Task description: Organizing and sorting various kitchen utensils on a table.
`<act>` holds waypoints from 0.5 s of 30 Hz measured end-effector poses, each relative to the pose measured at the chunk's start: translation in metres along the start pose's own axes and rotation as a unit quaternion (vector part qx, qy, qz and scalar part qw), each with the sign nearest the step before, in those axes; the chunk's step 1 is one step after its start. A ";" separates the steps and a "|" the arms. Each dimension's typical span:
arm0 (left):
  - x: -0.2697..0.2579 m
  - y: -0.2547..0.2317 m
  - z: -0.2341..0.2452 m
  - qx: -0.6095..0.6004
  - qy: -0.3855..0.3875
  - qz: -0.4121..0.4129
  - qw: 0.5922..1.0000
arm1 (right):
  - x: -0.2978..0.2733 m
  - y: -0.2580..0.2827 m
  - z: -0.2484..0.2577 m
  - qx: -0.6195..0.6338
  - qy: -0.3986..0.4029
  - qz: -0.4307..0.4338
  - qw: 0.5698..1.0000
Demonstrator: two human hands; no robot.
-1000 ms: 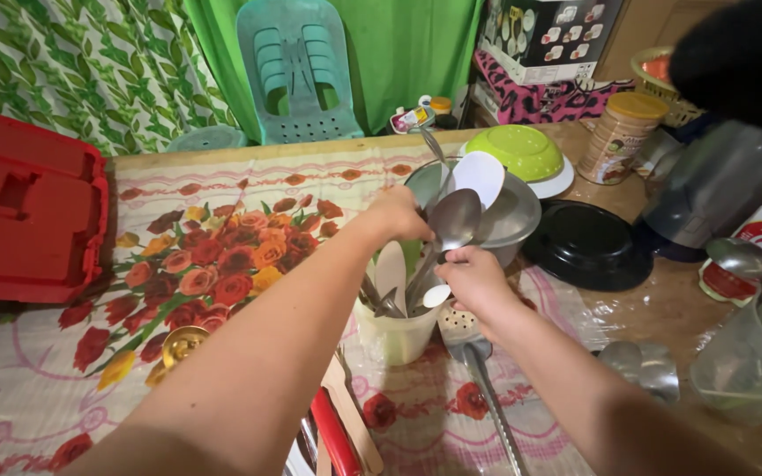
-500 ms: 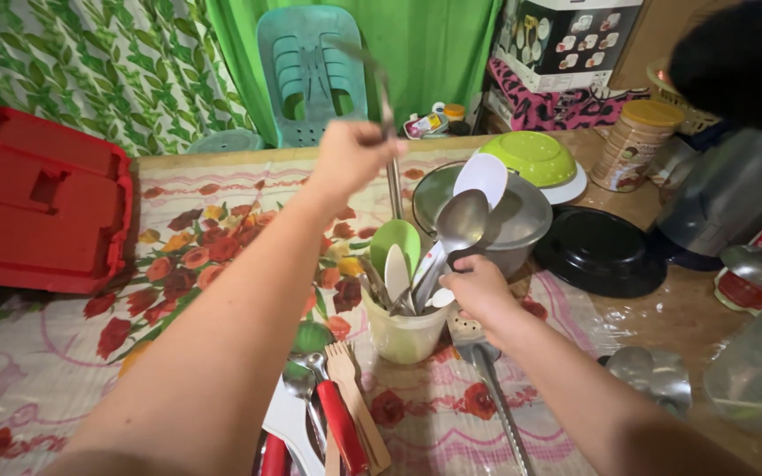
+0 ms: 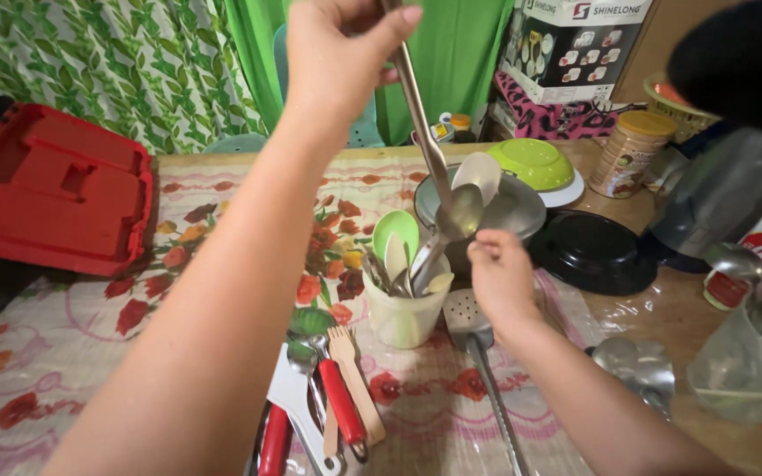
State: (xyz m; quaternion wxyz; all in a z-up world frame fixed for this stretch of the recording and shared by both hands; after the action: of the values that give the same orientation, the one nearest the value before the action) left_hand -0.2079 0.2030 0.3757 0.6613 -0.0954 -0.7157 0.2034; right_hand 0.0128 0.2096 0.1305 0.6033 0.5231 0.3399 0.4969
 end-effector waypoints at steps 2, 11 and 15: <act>-0.015 -0.009 -0.008 0.019 0.008 0.020 1.000 | -0.008 0.008 0.010 0.035 -0.009 0.035 0.999; -0.068 -0.033 -0.039 0.031 0.014 0.101 0.994 | -0.056 0.057 0.044 0.141 0.033 0.131 0.981; -0.088 -0.062 -0.048 0.081 0.017 0.180 0.980 | -0.082 0.067 0.055 0.105 0.046 0.152 0.982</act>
State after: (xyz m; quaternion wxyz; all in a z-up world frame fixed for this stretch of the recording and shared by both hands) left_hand -0.1430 0.1194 0.3234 0.6317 -0.1722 -0.6561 0.3753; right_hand 0.0252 0.1124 0.1989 0.4462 0.6061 0.3341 0.5675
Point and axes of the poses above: each hand's wrist, its own x-axis towards the middle knuckle, its own z-axis out of the back of the hand, y = z × x, the point moved 2 cm from there along x, towards the middle knuckle, and after that the axes turned 15 degrees about -z, right-handed, at the moved point
